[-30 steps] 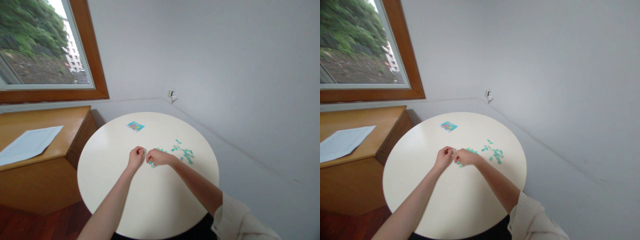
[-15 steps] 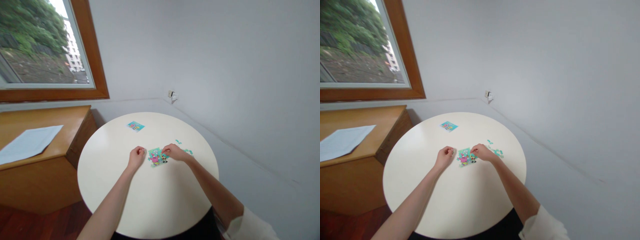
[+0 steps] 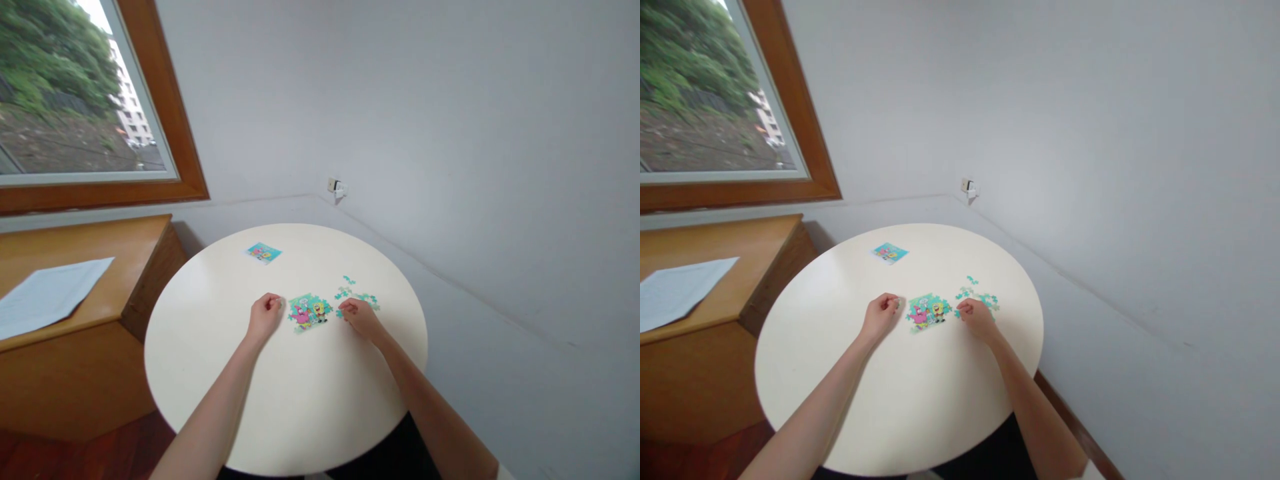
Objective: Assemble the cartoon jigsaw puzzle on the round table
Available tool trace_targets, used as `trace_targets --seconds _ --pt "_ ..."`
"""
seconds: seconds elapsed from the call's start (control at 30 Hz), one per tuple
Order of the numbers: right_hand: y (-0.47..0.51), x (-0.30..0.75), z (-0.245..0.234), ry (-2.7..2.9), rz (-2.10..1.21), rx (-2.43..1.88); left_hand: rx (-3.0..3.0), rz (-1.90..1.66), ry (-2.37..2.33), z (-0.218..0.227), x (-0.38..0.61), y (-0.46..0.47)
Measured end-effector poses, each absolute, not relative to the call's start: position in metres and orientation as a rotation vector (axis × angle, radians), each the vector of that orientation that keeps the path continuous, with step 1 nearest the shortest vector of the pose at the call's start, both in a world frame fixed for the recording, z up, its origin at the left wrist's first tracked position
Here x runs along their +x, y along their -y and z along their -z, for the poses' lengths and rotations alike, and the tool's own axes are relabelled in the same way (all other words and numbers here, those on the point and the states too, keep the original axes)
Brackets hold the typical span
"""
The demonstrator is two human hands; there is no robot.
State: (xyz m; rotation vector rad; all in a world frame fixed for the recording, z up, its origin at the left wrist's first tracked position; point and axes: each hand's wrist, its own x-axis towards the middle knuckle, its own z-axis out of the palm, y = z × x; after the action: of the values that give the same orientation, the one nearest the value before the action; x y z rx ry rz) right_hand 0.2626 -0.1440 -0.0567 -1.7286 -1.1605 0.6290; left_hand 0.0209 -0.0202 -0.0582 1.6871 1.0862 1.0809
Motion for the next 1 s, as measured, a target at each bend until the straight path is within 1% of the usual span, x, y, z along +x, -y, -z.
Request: trace_targets --seconds 0.27,0.7,1.0 --pt "0.152 0.266 0.059 1.215 -0.677 -1.628 1.713 -1.086 -1.113 0.061 0.021 0.020" --pt "0.152 0.261 0.070 1.077 -0.545 -1.545 1.720 -1.109 -1.091 0.062 0.020 0.019" --pt "0.153 0.251 0.069 0.971 -0.619 -1.489 1.683 -1.095 -1.097 0.059 0.019 0.020"
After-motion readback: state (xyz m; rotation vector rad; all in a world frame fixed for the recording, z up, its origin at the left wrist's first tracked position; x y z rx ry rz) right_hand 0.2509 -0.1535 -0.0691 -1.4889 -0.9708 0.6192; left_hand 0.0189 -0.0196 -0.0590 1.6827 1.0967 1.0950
